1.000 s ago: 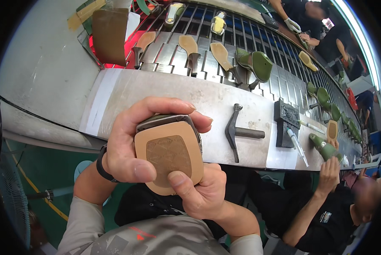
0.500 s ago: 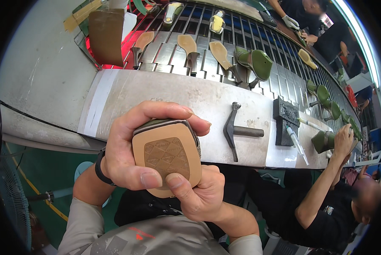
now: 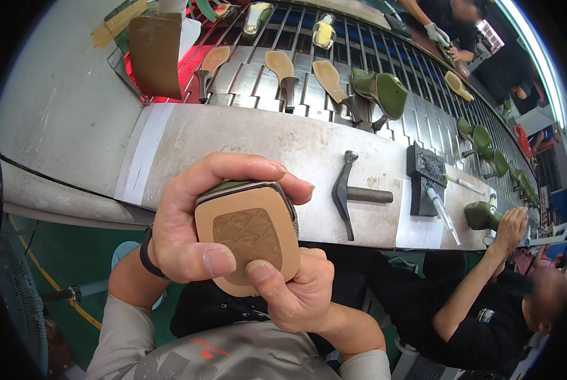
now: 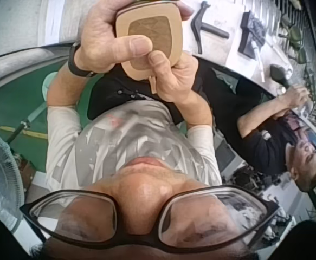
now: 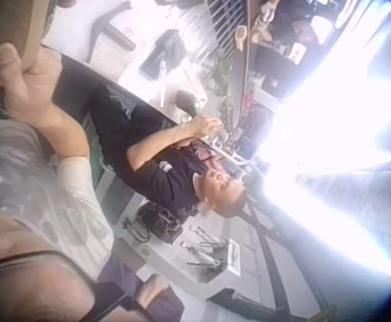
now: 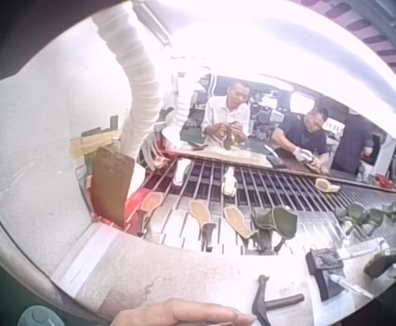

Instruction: The person assembles high-heeled shoes by taking lasted shoe uppers and soles from a conveyor belt, pressing the soles onto the uppers by hand, tapping around the edges with a hammer, and placing the shoes back onto the conveyor.

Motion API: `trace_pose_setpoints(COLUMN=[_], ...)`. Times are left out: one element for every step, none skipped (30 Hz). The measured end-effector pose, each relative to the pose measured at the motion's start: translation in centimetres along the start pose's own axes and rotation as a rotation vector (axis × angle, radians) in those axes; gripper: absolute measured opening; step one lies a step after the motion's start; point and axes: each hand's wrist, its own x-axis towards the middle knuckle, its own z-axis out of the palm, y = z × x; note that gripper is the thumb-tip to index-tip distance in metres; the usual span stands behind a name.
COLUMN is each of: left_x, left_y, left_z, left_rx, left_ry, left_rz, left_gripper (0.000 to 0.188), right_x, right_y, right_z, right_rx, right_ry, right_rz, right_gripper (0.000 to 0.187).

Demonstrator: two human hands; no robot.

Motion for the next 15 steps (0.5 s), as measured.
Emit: trace_pose_setpoints(left_x=[-0.1,-0.1,-0.1,-0.2,-0.2,-0.3,-0.3,-0.4,-0.5,-0.6,-0.6,-0.2,0.0,0.0,0.0], left_y=[0.0,0.0,0.1,0.3,0.4,0.5,0.5,0.6,0.9,1.2,1.7,2.1,3.2,3.8,3.8], left_z=[0.0,-0.1,-0.1,0.0,0.0,0.1,0.2,0.3,0.4,0.6,0.8,1.0,1.4,1.5,1.0], left_rx=[0.003,0.005,0.004,-0.005,-0.014,-0.014,-0.017,-0.02,-0.02,-0.035,-0.051,-0.063,-0.056,-0.05,0.054], left_ry=[-0.001,-0.002,-0.003,0.007,0.018,0.019,0.035,0.051,0.052,0.073,0.094,0.083,0.111,0.139,0.06], left_rz=[0.0,0.001,0.0,-0.02,-0.039,-0.041,-0.047,-0.054,-0.055,-0.084,-0.113,-0.116,-0.205,-0.293,-0.25], left_gripper=[0.082,0.08,0.08,0.08,0.079,0.079,0.076,0.074,0.074,0.069,0.064,0.064,0.059,0.054,0.055], right_x=[0.0,0.0,0.1,0.1,0.2,0.2,0.3,0.4,0.3,0.1,0.0,-0.2,-0.4,-0.6,-0.6], right_y=[0.0,0.0,0.0,-0.1,-0.2,-0.2,-0.2,-0.1,-0.1,0.1,0.1,0.3,0.2,0.1,-0.2], right_z=[0.0,0.0,0.1,0.2,0.3,0.5,0.7,0.8,0.8,0.7,0.7,0.3,0.2,0.0,-0.3], right_rx=[0.001,0.001,0.001,-0.001,-0.003,-0.002,0.008,0.018,0.019,0.027,0.034,0.024,0.01,-0.004,-0.004], right_ry=[-0.001,-0.003,-0.001,0.009,0.019,0.019,0.028,0.036,0.036,0.028,0.021,0.034,0.006,-0.02,-0.017], right_rz=[-0.002,-0.004,-0.003,-0.003,-0.002,-0.001,-0.022,-0.044,-0.043,-0.037,-0.03,-0.029,-0.025,-0.02,-0.016], right_gripper=[0.022,0.022,0.022,0.022,0.022,0.022,0.022,0.022,0.022,0.021,0.021,0.021,0.022,0.023,0.023])
